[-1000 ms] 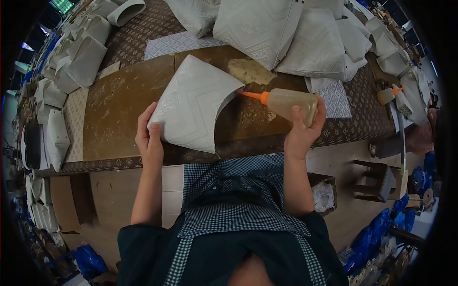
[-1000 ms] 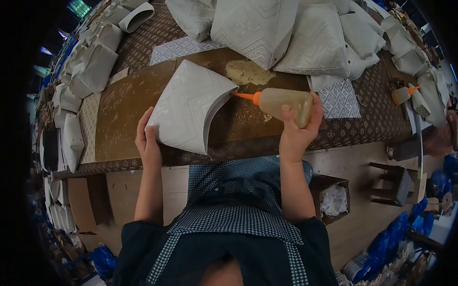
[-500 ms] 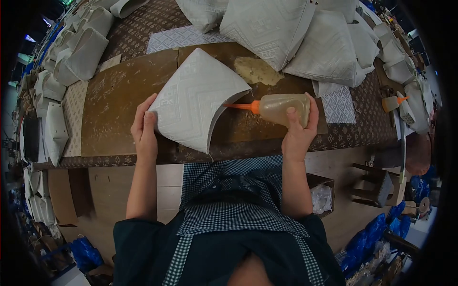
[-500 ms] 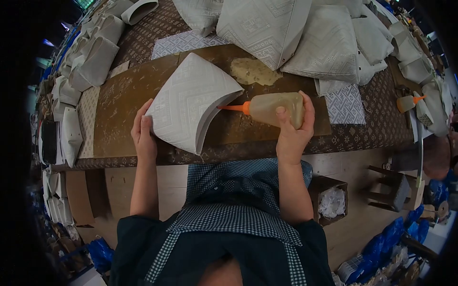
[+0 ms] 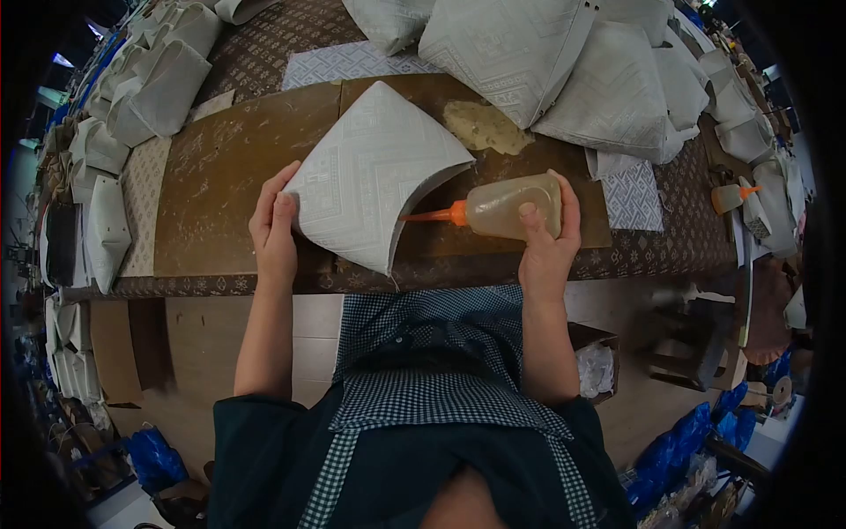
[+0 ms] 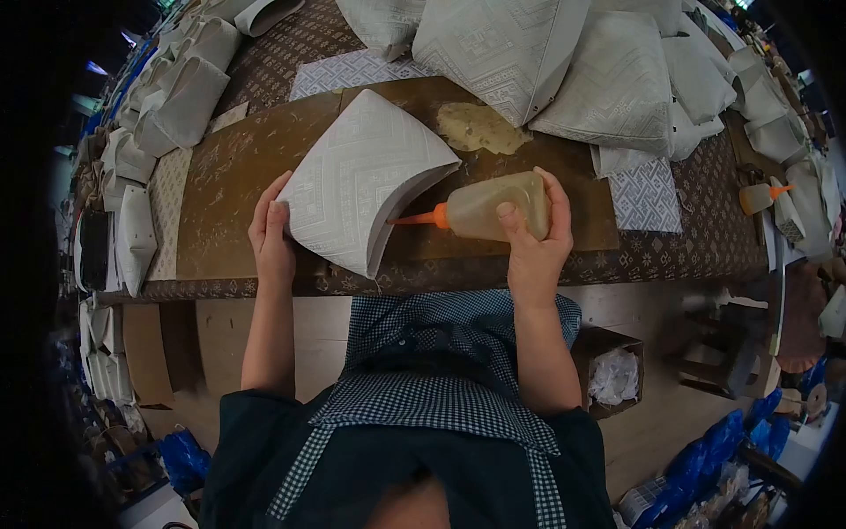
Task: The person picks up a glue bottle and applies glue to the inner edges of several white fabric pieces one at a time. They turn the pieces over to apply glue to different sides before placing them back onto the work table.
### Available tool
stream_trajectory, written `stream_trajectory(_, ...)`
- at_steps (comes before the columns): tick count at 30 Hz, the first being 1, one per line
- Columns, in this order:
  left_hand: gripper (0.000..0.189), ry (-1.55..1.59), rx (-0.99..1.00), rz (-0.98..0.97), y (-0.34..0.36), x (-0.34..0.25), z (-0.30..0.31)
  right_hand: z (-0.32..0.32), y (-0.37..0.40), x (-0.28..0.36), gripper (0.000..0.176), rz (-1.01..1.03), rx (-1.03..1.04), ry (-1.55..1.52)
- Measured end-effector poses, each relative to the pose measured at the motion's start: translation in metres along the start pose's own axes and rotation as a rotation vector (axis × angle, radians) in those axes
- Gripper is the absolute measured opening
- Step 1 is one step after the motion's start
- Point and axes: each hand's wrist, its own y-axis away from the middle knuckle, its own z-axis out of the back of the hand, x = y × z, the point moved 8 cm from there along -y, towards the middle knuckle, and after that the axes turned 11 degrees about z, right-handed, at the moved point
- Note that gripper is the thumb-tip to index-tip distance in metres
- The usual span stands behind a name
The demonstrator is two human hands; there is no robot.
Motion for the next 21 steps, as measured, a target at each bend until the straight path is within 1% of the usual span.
stream_trajectory(6,0.035,-0.004,0.014,-0.018,0.001,-0.003,-0.002,-0.004,0.009,0.001,0.058,-0.06,0.05,-0.02)
stream_trajectory(9,0.039,-0.053,0.021,-0.042,0.001,-0.002,-0.002,-0.004,0.016,-0.001,0.06,-0.09,0.068,-0.045)
stream_trajectory(12,0.038,-0.091,0.027,-0.047,0.002,-0.01,-0.005,-0.003,0.025,-0.002,0.061,-0.131,0.082,-0.059)
stream_trajectory(15,0.036,-0.146,0.099,0.021,-0.008,-0.027,-0.014,-0.001,0.034,-0.001,0.062,-0.176,0.089,-0.09)
stream_trajectory(18,0.04,-0.389,0.256,0.085,-0.045,-0.049,-0.032,0.005,0.04,-0.003,0.064,-0.211,0.05,-0.148)
stream_trajectory(20,0.045,-0.486,0.33,0.006,-0.072,-0.07,-0.062,0.006,0.04,-0.005,0.065,-0.22,0.03,-0.177)
stream_trajectory(21,0.049,-0.545,0.361,0.04,-0.082,-0.076,-0.08,0.006,0.041,-0.005,0.065,-0.222,0.024,-0.182)
